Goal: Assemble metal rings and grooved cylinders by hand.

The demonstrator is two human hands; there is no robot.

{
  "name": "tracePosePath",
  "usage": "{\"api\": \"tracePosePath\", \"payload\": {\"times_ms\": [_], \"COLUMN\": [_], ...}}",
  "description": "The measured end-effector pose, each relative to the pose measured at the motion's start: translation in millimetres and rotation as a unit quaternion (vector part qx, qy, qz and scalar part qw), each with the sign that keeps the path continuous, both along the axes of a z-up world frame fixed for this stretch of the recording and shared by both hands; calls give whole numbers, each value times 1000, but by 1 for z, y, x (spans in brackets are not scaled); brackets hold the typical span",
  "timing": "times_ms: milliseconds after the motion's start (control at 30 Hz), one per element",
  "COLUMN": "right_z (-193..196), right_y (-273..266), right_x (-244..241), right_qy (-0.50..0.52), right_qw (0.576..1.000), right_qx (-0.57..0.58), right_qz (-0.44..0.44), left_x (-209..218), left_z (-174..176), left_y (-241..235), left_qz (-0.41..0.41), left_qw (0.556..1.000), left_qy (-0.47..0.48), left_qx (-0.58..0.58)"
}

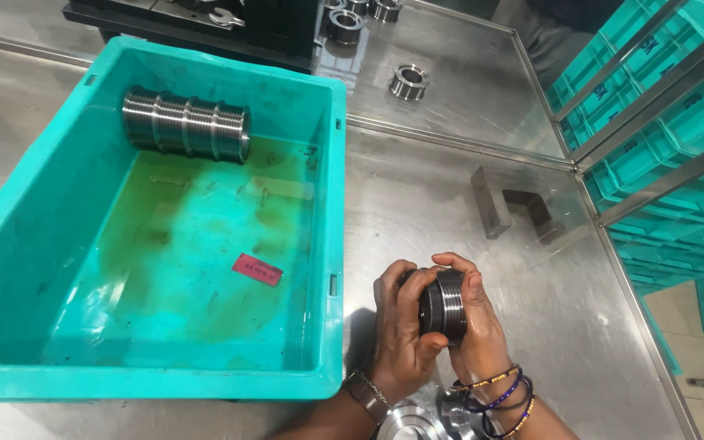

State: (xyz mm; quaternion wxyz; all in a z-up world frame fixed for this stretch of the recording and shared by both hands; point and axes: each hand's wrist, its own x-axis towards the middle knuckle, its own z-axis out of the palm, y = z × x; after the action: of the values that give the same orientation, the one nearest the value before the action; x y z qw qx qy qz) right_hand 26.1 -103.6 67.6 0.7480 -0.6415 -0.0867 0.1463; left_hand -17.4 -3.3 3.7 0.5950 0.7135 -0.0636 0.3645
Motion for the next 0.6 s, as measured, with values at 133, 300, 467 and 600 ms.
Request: {"api": "tracePosePath", "payload": {"times_ms": [133,300,467,600], "right_z": [-10,-6,-1,-34], "right_y": [-5,-24,-70,-119], "right_x": [1,10,53,111], "right_qy": [-78,-332,-340,-398], "right_qw": [996,917,861,747], "right_qx": [-45,-223,-375,-528], "right_qz": [4,3,-58,-73], "left_x": [0,-6,19,11], "left_z": [0,14,-21,3], "left_y": [2,11,10,17], "left_qz": [-18,-52,-97,-82], "left_qw": [1000,983,914,930], "left_qy": [4,136,190,237], "left_qx": [-8,-111,-345,-267]}}
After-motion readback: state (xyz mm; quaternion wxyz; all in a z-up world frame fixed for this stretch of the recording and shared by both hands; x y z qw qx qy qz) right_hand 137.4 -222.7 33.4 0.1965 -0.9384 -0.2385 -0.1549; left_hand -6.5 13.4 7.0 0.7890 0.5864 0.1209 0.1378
